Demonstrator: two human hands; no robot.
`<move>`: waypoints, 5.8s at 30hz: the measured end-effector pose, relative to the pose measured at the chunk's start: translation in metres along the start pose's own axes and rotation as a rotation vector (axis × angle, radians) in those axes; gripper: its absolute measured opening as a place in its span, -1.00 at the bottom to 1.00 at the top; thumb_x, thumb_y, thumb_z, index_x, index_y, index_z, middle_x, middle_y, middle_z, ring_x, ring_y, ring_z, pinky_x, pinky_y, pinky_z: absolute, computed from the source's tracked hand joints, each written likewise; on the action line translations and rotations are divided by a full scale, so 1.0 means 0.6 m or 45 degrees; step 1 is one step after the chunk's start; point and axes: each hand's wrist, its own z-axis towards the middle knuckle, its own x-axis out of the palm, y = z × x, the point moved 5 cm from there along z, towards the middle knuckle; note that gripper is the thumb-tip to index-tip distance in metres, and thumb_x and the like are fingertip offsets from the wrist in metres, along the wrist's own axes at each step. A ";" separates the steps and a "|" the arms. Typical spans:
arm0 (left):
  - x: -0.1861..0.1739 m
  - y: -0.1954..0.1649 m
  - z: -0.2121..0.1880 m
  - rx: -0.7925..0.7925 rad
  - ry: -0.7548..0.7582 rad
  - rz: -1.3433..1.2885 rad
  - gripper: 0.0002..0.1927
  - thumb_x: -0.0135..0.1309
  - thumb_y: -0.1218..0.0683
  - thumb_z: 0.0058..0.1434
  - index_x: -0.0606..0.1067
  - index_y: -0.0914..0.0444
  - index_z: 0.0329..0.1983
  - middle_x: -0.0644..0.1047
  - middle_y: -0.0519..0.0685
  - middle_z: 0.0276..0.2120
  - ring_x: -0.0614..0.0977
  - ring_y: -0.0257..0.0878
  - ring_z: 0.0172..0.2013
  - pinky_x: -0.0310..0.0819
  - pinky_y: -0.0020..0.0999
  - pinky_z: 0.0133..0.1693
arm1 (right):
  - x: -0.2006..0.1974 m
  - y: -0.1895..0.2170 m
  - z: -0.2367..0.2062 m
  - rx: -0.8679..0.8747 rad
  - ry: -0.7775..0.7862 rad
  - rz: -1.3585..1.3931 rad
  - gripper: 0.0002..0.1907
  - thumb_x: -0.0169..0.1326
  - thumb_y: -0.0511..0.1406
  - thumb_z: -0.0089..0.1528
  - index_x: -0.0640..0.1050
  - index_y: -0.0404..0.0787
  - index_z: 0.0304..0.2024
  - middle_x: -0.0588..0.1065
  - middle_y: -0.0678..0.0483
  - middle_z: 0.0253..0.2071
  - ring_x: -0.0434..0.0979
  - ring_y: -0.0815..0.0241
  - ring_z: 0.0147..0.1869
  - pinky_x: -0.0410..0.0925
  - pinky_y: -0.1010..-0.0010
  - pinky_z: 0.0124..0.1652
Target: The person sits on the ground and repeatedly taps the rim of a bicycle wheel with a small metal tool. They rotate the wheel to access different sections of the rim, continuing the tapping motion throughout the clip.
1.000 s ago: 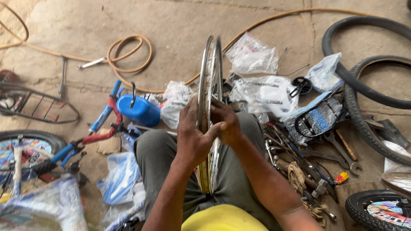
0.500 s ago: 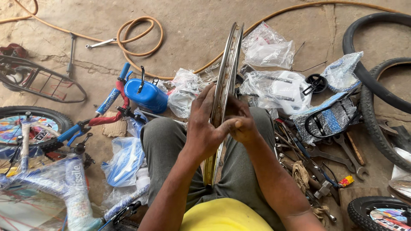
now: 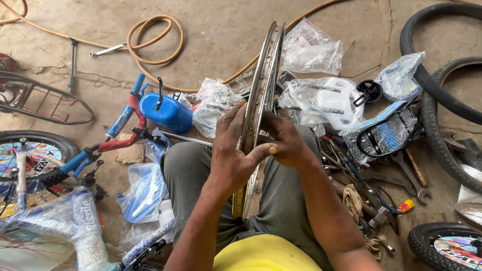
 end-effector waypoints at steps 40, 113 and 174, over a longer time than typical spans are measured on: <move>0.010 -0.036 -0.007 -0.084 -0.043 0.001 -0.16 0.41 -0.04 0.01 0.41 0.32 0.35 0.43 0.24 0.30 0.46 0.09 0.31 0.36 -0.09 0.28 | -0.013 -0.062 0.017 0.106 0.242 0.836 -0.42 0.23 -0.35 0.33 0.46 -0.33 0.39 0.58 -0.11 0.11 0.58 0.12 0.07 0.48 0.32 0.07; 0.002 -0.013 0.024 -0.356 0.055 -0.020 -0.36 0.33 -0.04 0.14 0.40 0.36 0.19 0.51 0.18 -0.08 0.55 0.00 -0.02 0.52 -0.08 0.01 | 0.018 -0.045 0.000 -0.676 -0.332 -0.508 -0.71 0.10 -0.32 0.45 0.47 -0.28 0.19 0.55 0.11 -0.25 0.53 0.38 -0.34 0.47 0.51 -0.36; -0.008 0.012 0.005 -0.250 0.002 -0.088 -0.31 0.36 -0.10 0.13 0.41 0.36 0.20 0.58 0.17 -0.11 0.65 -0.03 -0.08 0.61 -0.11 -0.06 | 0.028 -0.035 -0.012 -0.563 -0.721 -0.144 -0.79 0.13 -0.23 0.38 0.58 -0.28 -0.14 0.55 -0.01 -0.13 0.65 0.22 -0.10 0.61 0.45 -0.12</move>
